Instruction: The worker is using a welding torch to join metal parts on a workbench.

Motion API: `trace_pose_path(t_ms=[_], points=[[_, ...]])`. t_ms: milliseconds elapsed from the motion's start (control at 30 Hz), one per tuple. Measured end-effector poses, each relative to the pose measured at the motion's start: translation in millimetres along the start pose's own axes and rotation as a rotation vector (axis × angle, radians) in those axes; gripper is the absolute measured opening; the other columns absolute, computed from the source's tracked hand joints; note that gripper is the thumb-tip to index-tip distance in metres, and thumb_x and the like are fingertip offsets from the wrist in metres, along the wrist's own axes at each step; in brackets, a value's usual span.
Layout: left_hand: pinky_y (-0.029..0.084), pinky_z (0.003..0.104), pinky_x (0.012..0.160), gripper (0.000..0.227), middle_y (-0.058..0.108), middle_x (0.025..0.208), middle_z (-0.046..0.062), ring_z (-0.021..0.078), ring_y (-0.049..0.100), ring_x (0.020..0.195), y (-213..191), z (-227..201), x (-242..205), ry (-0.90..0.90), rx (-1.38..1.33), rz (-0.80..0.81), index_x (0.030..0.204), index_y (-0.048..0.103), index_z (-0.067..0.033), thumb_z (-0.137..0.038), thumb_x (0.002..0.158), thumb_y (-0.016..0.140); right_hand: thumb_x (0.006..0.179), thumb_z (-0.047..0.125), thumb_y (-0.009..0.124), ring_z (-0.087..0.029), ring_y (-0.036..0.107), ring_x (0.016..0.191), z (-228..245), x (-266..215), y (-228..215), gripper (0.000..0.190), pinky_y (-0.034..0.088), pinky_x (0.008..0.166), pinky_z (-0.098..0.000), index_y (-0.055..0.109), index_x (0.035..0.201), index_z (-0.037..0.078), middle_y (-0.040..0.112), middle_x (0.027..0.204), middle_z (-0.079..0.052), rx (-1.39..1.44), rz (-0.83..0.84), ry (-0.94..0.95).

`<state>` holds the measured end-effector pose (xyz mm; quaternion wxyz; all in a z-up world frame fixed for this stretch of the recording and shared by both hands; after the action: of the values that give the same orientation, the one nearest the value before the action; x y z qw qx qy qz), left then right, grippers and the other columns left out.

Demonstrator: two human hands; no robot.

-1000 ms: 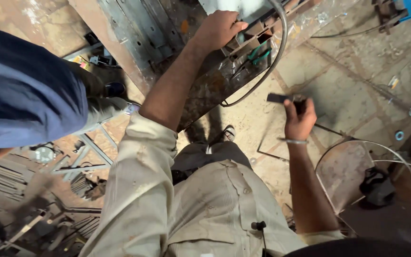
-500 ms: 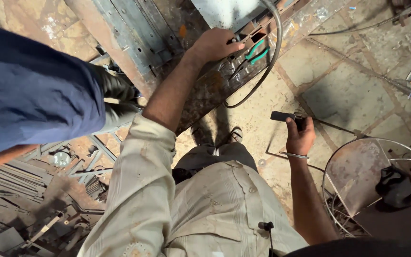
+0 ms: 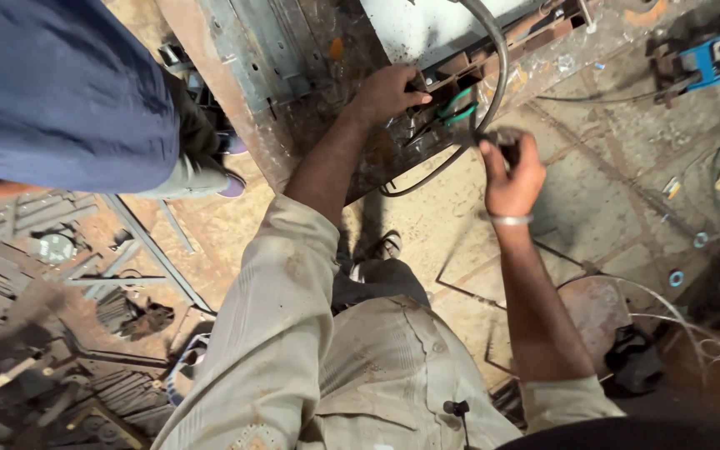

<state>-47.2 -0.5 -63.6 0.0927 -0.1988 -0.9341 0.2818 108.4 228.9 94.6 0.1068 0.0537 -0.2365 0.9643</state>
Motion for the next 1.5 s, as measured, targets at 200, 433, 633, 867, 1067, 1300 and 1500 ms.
trace_pose_path(t_ms=[200,433,633,867,1067,1300,1500], points=[[0.054,0.044,0.081,0.044,0.071,0.101,0.015,0.0324,0.071,0.094,-10,-23,-12,-0.065,-0.126,-0.082,0.106,0.073,-0.0080,-0.044,0.082,0.083,0.098,-0.001,0.081,-0.022,0.078,0.098,29,68,48,0.027,0.059,0.086,-0.0324,0.062,0.117,-0.001,0.076,0.105,-0.016,-0.100,0.106,-0.249],[0.054,0.047,0.080,0.047,0.070,0.101,0.020,0.0383,0.070,0.098,1,-17,-10,-0.041,-0.096,-0.120,0.104,0.071,-0.0050,-0.045,0.083,0.084,0.095,0.011,0.085,-0.045,0.068,0.091,30,84,74,0.032,0.053,0.075,-0.0487,0.063,0.116,0.002,0.071,0.099,-0.023,-0.437,0.147,-0.422],[0.054,0.048,0.079,0.047,0.070,0.100,0.019,0.0368,0.070,0.095,-6,-29,-13,-0.055,-0.106,-0.125,0.105,0.072,-0.0054,-0.044,0.082,0.084,0.094,0.014,0.085,-0.045,0.068,0.088,31,86,76,0.031,0.051,0.073,-0.0508,0.064,0.115,0.004,0.070,0.095,-0.022,-0.529,0.140,-0.416],[0.055,0.045,0.080,0.041,0.072,0.100,0.014,0.0307,0.072,0.095,4,-19,-7,-0.134,-0.127,-0.066,0.103,0.072,-0.0078,-0.041,0.083,0.084,0.093,0.009,0.082,-0.043,0.069,0.095,10,86,86,0.031,0.055,0.078,-0.0484,0.062,0.117,0.003,0.071,0.102,-0.022,-0.467,0.276,-0.430],[0.054,0.047,0.081,0.052,0.070,0.105,0.017,0.0368,0.069,0.099,-1,-19,-9,-0.039,-0.057,-0.052,0.106,0.067,-0.0067,-0.038,0.071,0.090,0.096,0.016,0.078,-0.047,0.066,0.089,-12,89,102,0.031,0.051,0.074,-0.0540,0.061,0.118,0.003,0.068,0.096,-0.026,-0.589,0.305,-0.340],[0.056,0.047,0.087,0.058,0.072,0.113,0.015,0.0355,0.070,0.106,-16,-42,-12,-0.142,-0.115,-0.005,0.126,0.061,-0.0114,-0.034,0.075,0.078,0.099,0.020,0.075,-0.048,0.065,0.088,-10,93,98,0.028,0.051,0.074,-0.0553,0.058,0.113,0.002,0.068,0.097,-0.026,-0.615,0.323,-0.347],[0.056,0.049,0.089,0.050,0.072,0.118,0.016,0.0377,0.069,0.107,-8,-39,-13,-0.049,0.058,-0.065,0.124,0.064,-0.0123,-0.047,0.088,0.070,0.096,0.029,0.075,-0.048,0.066,0.086,7,116,82,0.041,0.052,0.074,-0.0545,0.059,0.118,-0.001,0.067,0.095,-0.028,-0.644,0.482,-0.465]])
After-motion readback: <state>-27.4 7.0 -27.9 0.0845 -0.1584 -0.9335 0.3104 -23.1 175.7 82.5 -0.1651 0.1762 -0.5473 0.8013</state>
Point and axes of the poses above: each hand's wrist, its own x-axis towards the middle knuckle, its own y-axis out of the palm, z = x × y, the point moved 2 cm from there along x, towards the middle knuckle
